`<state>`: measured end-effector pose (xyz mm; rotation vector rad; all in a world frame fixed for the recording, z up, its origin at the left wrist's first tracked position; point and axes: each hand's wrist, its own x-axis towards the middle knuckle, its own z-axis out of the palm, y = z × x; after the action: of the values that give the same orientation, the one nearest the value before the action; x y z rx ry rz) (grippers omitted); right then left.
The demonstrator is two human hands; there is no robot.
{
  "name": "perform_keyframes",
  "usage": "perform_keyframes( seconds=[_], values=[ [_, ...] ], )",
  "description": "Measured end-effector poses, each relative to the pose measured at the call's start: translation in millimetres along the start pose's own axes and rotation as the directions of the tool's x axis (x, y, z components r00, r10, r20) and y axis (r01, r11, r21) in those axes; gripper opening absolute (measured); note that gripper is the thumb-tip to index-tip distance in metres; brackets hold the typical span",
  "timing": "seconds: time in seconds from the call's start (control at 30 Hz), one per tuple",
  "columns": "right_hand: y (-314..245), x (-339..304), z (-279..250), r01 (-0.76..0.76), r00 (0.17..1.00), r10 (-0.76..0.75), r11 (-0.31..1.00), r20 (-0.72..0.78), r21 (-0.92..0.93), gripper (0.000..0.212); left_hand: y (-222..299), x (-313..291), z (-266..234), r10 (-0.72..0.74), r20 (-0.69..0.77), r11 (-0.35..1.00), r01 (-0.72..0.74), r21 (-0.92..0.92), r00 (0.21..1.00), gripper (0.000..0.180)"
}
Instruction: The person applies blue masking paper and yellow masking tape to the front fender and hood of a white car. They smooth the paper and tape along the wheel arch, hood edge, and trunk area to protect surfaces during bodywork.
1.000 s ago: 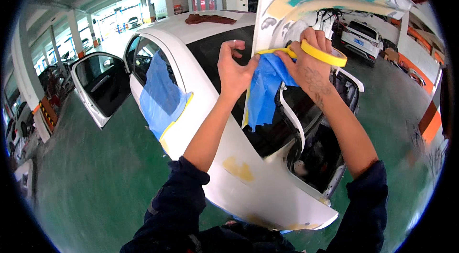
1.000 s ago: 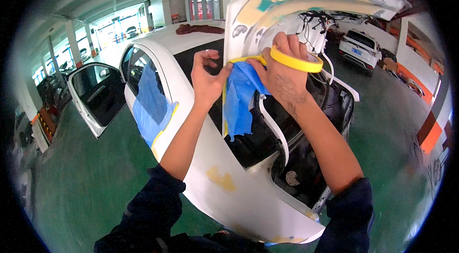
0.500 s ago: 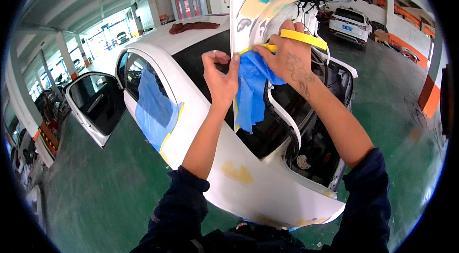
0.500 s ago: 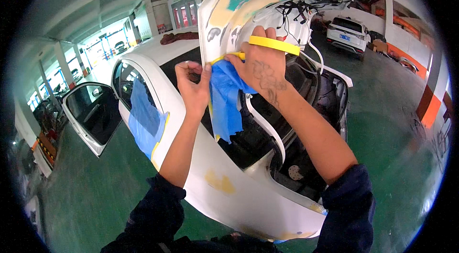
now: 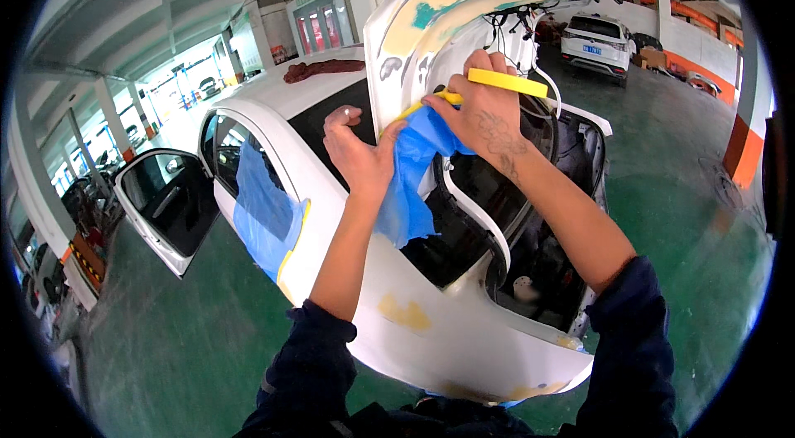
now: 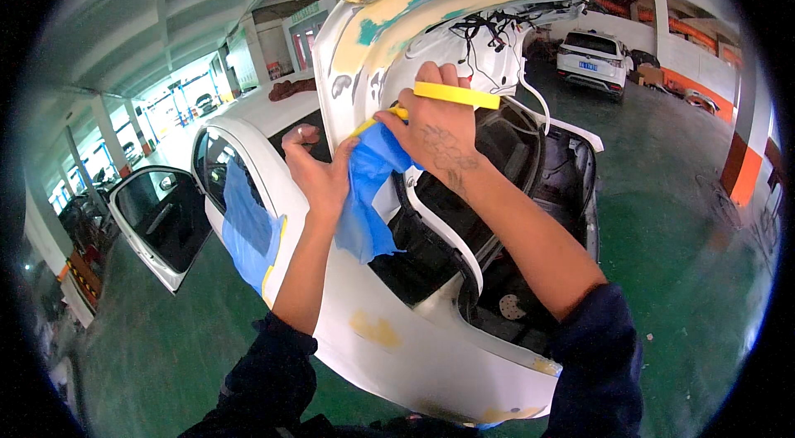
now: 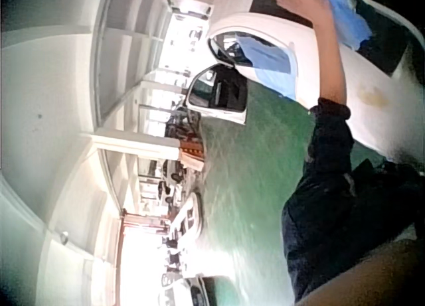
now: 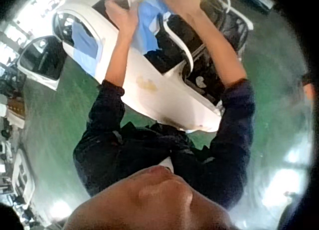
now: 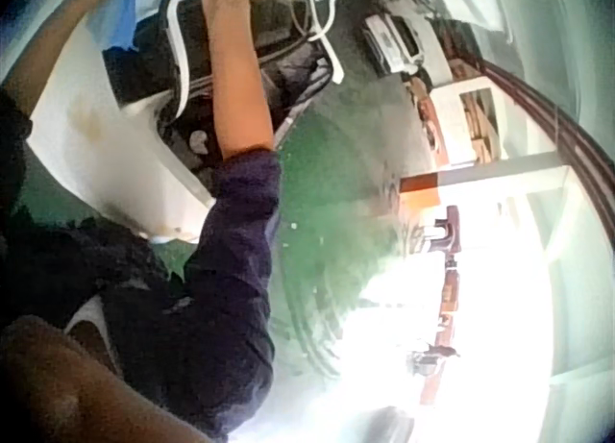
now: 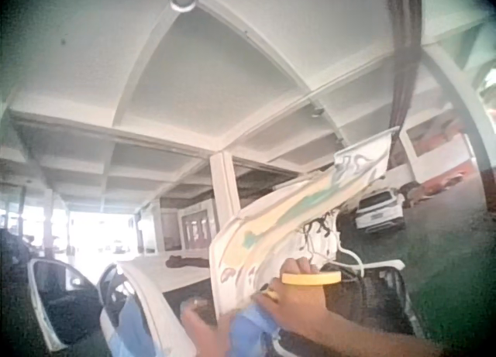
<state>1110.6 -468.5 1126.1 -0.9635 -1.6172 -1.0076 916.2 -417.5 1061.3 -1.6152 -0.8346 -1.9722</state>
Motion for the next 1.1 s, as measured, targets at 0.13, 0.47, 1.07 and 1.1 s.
perform_keyframes(
  seconds=[0.13, 0.47, 1.07, 1.1],
  values=[
    [1.7, 0.5, 6.7, -0.035, 0.999, 0.035, 0.999, 0.037, 0.002, 0.034, 7.3, 13.3, -6.9, -0.124, 0.125, 0.992, 0.127, -0.014, 0.984, 0.054],
    [13.8, -5.7, 13.2, -0.047, 0.997, 0.037, 0.985, 0.064, 0.167, 0.033, 43.4, -1.9, -25.2, 0.304, 0.514, 0.729, -0.544, 0.417, 0.802, 0.045],
    [52.4, 4.3, 40.8, -0.095, 0.995, 0.1, 0.982, -0.025, 0.164, 0.032, 74.6, 21.7, -16.3, 0.406, 0.654, 0.625, -0.716, 0.311, 0.638, 0.06],
    [51.6, 2.7, 44.5, -0.085, 0.994, 0.094, 0.982, -0.051, 0.169, 0.032, 73.2, 23.0, -7.8, 0.357, 0.694, 0.613, -0.718, 0.331, 0.625, 0.067]
  ],
)
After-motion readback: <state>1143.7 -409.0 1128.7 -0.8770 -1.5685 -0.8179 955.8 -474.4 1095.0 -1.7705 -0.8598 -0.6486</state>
